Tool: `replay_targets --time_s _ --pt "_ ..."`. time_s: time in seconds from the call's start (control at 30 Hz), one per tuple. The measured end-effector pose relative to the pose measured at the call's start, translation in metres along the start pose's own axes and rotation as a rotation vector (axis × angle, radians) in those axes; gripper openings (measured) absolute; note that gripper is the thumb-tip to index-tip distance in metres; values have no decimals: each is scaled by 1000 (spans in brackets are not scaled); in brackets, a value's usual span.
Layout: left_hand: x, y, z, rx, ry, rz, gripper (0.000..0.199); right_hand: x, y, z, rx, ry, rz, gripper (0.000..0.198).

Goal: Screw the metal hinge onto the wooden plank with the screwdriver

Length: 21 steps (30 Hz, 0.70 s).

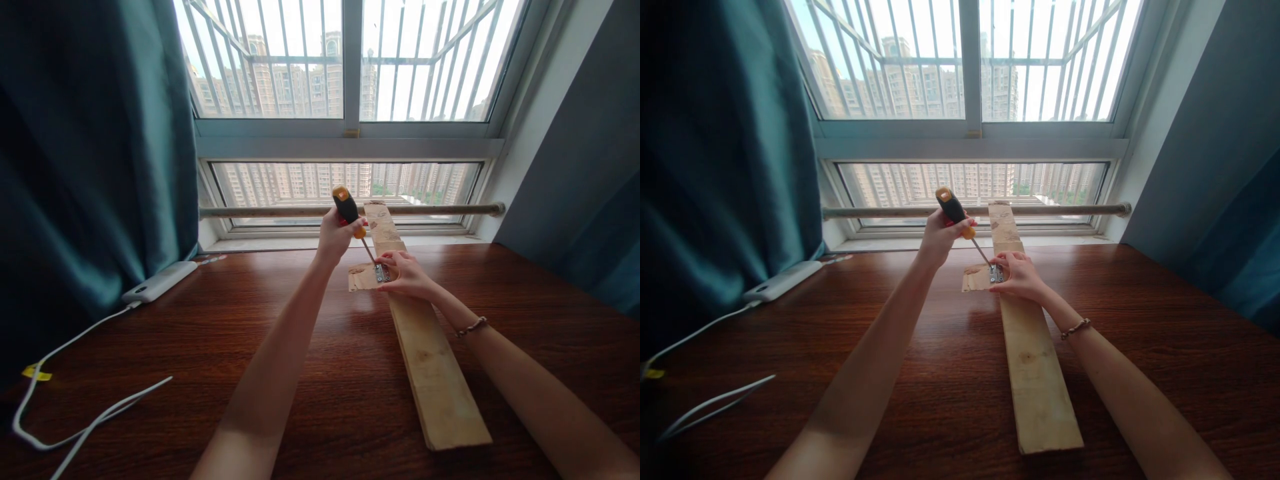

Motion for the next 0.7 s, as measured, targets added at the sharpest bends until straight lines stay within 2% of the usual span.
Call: replay_targets --time_s 0.5,0.6,0.7 --pt "7 -5 -1 -5 -17 -4 19 -1 0 -3 4 -1 -4 61" --pt "12 -10 -5 -30 -138 20 20 -1 0 -4 2 -4 -13 62" --pt "11 -13 -9 -25 -268 88 31 -2 1 -5 7 -9 -16 63"
Point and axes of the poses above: each hand's wrist, its own y-axis towards the middle knuckle, its own x-axis out of the palm, z = x × y, the point moved 10 cm from there along y, towards the middle knuckle, and after that the axes turned 13 degrees about z, right-handed, at the moved point
